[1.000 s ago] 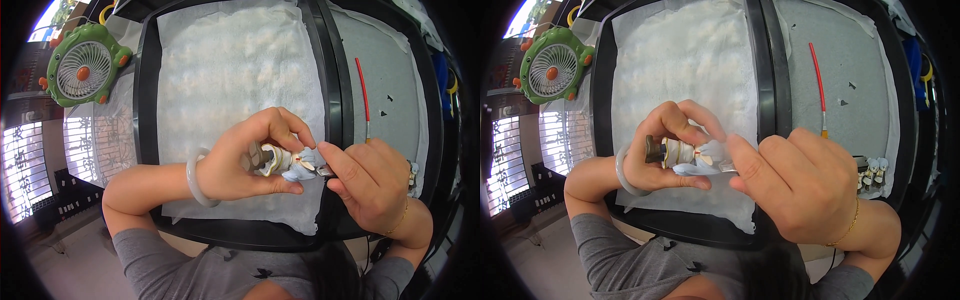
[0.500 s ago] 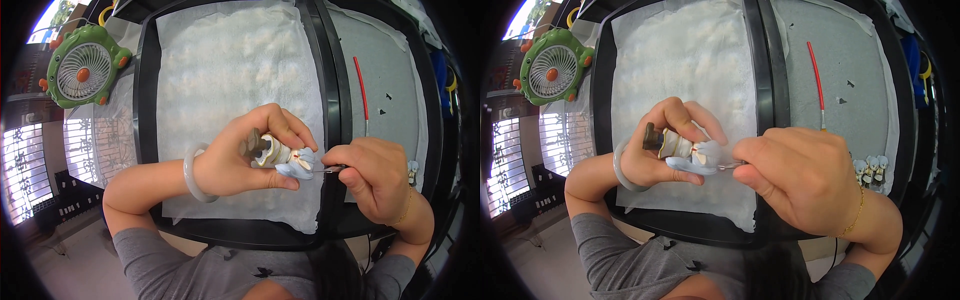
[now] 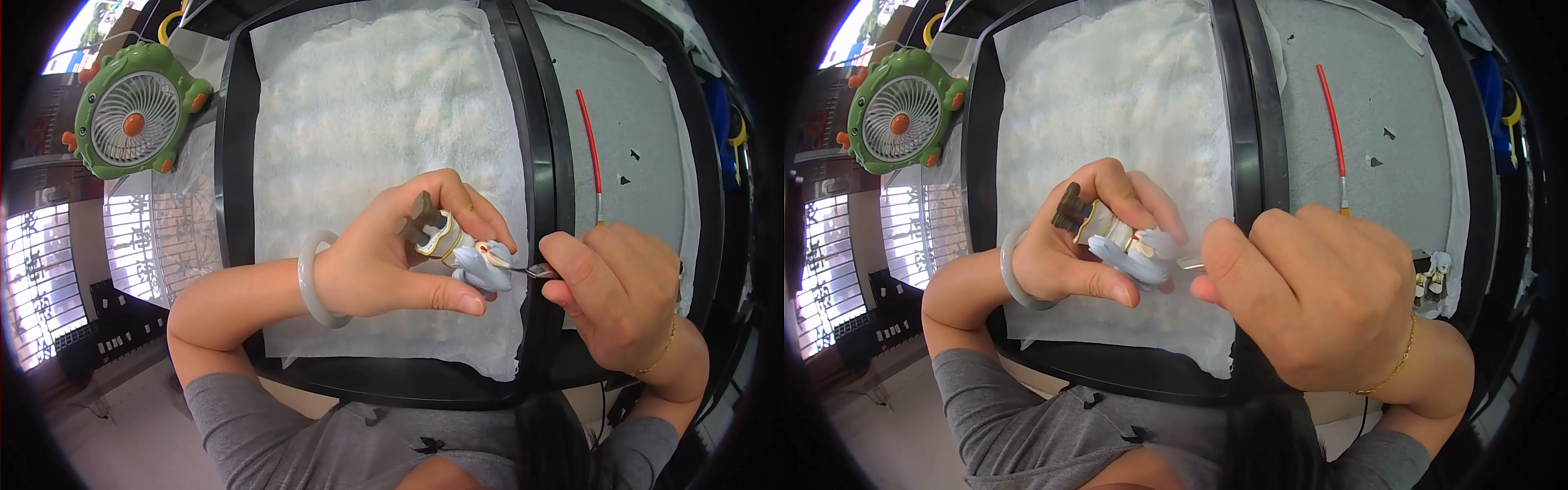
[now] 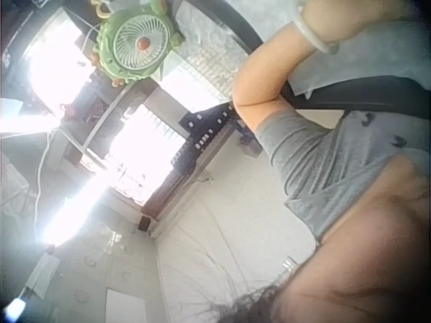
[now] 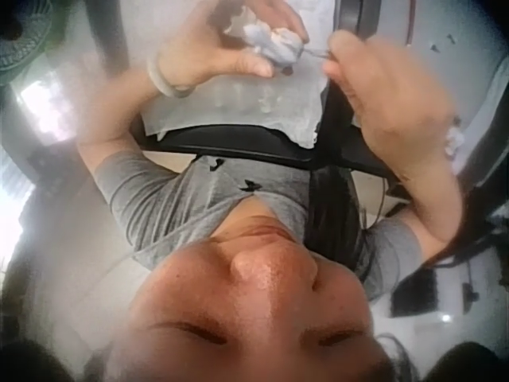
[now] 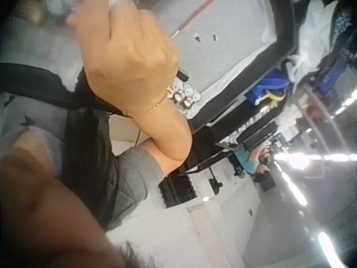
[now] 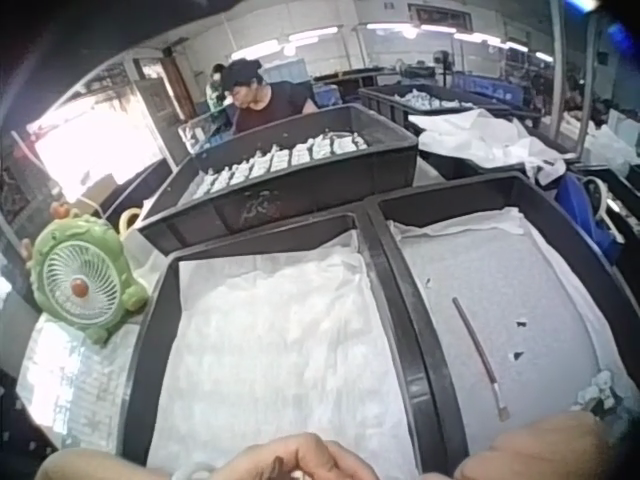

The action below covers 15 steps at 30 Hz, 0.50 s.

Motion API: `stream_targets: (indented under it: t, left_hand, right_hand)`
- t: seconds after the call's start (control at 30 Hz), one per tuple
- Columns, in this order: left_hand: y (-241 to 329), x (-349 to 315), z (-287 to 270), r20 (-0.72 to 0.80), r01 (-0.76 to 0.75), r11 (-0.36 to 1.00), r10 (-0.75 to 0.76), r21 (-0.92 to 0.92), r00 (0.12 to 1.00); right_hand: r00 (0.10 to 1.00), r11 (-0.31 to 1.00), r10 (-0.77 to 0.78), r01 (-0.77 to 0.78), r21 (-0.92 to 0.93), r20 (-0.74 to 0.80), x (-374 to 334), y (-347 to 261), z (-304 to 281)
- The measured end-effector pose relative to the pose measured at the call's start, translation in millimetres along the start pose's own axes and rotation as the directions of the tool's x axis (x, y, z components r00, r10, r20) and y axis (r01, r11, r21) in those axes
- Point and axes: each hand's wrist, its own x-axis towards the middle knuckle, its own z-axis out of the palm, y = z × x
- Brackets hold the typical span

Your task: The person assembles small figurines by gluing pieces together and painting them with a paintbrush.

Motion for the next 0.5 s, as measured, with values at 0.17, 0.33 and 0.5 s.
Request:
stream_targets:
  t: [0.17, 0.33, 0.5]
  left_hand:
    - [-0.1, 2.7, -3.0, 0.082, 0.091, 0.989, -0.082, -0.119, 0.993]
    - [6.7, 1.4, -2.5, 0.102, 0.234, 0.952, -0.217, -0.198, 0.971]
    - [5.9, 1.4, -5.6, 0.114, 0.213, 0.942, -0.189, -0.261, 0.975]
  right_hand:
    - [1.000, 1.000, -0.017, 0.017, 0.011, -0.007, 0.7, 1.8, 0.2]
    - [0.996, 0.996, -0.085, 0.085, 0.003, -0.018, 0.5, 2.5, -1.4]
    - [0.996, 0.995, -0.069, 0.065, -0.079, -0.053, 0.9, 0.1, -0.6]
